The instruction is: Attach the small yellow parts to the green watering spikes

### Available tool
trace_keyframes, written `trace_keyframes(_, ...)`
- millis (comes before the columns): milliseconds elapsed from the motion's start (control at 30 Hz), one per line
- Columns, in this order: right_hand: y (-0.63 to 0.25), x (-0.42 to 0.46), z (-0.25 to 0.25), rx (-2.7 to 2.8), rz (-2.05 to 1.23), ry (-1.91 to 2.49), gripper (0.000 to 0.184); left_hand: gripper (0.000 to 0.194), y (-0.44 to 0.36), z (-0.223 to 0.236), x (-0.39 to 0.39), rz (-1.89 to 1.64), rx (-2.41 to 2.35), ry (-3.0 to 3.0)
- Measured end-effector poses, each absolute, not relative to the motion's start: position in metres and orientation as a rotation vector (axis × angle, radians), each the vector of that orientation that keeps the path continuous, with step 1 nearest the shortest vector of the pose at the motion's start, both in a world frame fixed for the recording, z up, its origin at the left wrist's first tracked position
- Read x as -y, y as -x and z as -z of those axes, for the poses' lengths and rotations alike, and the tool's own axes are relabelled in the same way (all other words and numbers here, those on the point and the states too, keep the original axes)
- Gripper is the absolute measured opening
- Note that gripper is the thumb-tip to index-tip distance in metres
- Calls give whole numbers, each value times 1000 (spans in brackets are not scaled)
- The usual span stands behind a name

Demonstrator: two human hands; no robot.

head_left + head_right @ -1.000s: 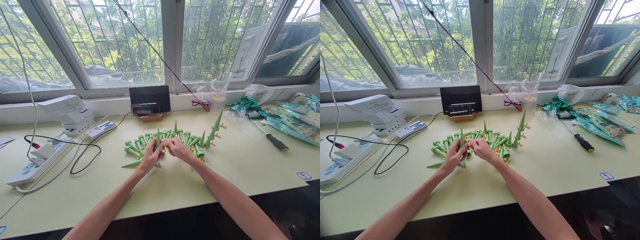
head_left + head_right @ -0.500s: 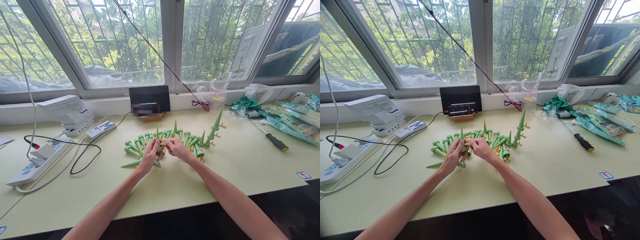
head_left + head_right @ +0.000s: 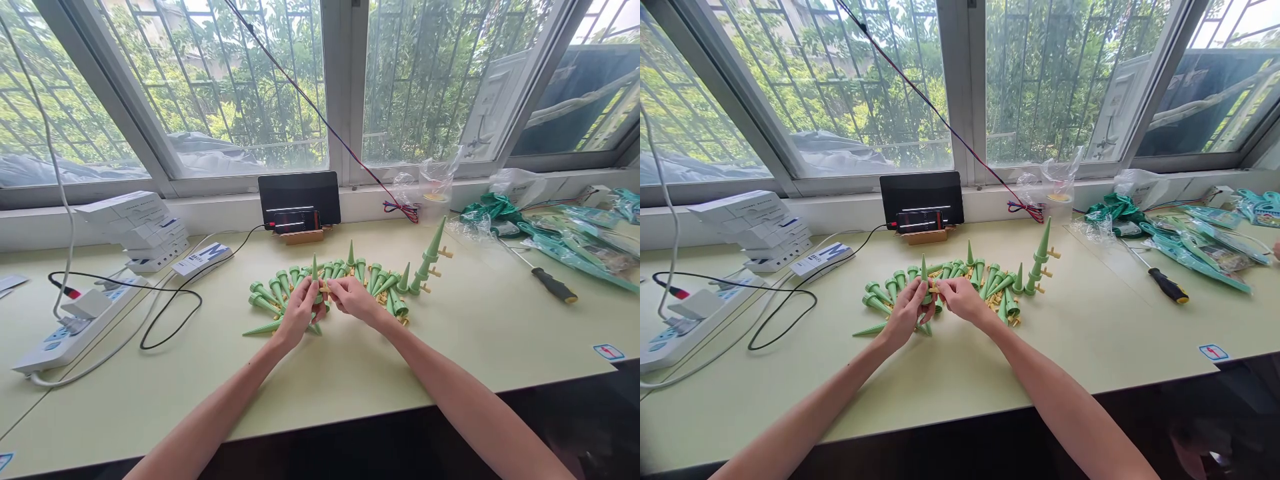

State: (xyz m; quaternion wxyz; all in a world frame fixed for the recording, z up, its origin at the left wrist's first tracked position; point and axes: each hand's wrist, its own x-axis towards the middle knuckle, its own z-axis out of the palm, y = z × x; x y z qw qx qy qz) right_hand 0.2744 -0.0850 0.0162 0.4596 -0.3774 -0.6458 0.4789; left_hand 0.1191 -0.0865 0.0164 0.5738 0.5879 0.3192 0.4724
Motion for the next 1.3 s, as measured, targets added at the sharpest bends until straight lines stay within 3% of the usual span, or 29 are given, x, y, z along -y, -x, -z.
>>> trace_keyframes(600,-273,83,-14,1610,-1024,1040,48,30,-121,-19,88,-1101,-816,-1380)
trace_keyframes(900,-275,89,-19,1485,-744,1061,34,30,-121,-16,87,-1023,-853,-1381)
trace_keyframes(1300,-275,91,-22,1468,-777,952,28,29,-121,-9,90,-886,-868,-1730)
